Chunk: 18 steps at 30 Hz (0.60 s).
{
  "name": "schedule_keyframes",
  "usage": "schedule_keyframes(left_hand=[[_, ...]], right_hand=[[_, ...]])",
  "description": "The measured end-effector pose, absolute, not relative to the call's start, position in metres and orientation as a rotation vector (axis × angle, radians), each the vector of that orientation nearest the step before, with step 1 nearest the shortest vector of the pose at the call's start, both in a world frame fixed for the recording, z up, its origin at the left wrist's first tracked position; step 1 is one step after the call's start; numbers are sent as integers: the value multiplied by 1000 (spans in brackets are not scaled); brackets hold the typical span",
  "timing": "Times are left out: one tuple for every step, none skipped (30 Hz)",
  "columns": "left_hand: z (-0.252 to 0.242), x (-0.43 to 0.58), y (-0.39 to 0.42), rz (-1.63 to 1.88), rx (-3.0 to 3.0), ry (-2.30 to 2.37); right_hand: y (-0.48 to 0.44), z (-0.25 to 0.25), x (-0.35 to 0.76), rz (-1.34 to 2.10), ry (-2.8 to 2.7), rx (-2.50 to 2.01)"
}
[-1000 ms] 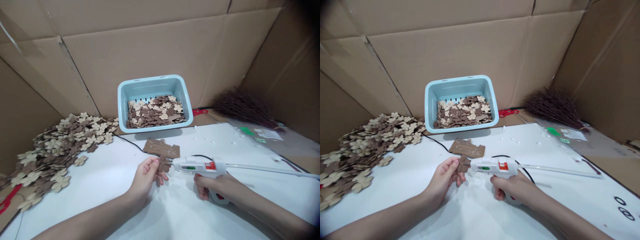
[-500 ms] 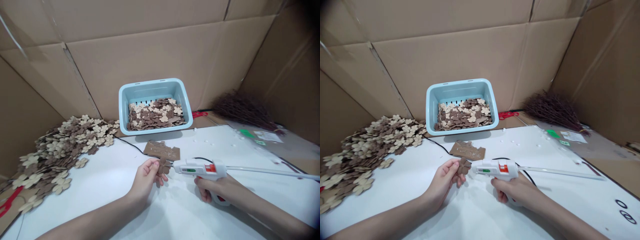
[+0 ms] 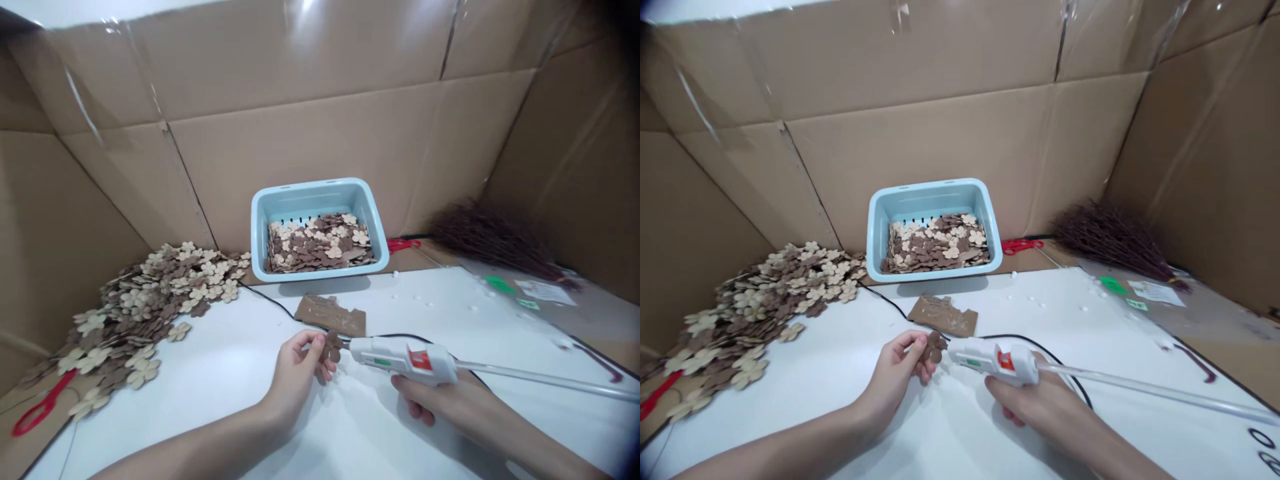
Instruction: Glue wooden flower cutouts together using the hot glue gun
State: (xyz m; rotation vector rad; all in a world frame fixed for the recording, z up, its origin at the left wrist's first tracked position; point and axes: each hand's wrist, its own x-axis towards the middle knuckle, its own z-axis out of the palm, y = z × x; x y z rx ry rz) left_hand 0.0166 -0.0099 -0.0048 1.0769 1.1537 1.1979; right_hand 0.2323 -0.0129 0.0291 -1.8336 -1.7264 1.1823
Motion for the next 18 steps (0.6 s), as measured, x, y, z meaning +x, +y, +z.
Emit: schedule_keyframes(left_hand=[[-6,16,-10,1206,1075,1154],[-8,16,-9,1212,1072,1156],[-9,16,-8,1215,1069,1163],[-10,16,-7,1214,1068,1175],[-10,16,-6,1206,1068,1191],[-10,15,-5,1193,1069,1209],[-9,14,-5,1179,1074,1229],[-7,14,-5,1168,1083,1249],[-5,13,-6,1159,1100,1263],[-4,12,-7,1147,1123,1266],[-2,12,-8,1134,1157,1255],[-1,11,-9,1117,1201,1234],[0,10,-10,1095,1256,1211],[1,9,-11,1072,1322,1197],[2,7,-12,1054,1401,1199],[2,5,-11,1041,1494,1223],[4,3,-10,1033,1602,1272],[6,0,-8,1030,1722,1335]], right_hand=[[-13,30,232,1206,-1727,-1821],[-13,32,233,1256,-1730,-1779],[-12,33,233,1324,-1714,-1694],[-12,34,234,1401,-1673,-1588],[-10,34,235,1465,-1628,-1501],[-9,34,235,1523,-1573,-1433],[-8,34,236,1573,-1514,-1391],[-6,33,236,1616,-1460,-1364],[-5,33,236,1654,-1415,-1338],[-4,32,236,1691,-1375,-1307],[-3,31,236,1722,-1343,-1278],[-2,31,236,1744,-1315,-1264],[-2,31,235,1760,-1288,-1269],[-2,31,235,1771,-1259,-1283],[-2,32,235,1778,-1227,-1298],[-2,32,235,1786,-1199,-1305],[-2,32,235,1793,-1177,-1301],[-1,33,236,1799,-1160,-1287]])
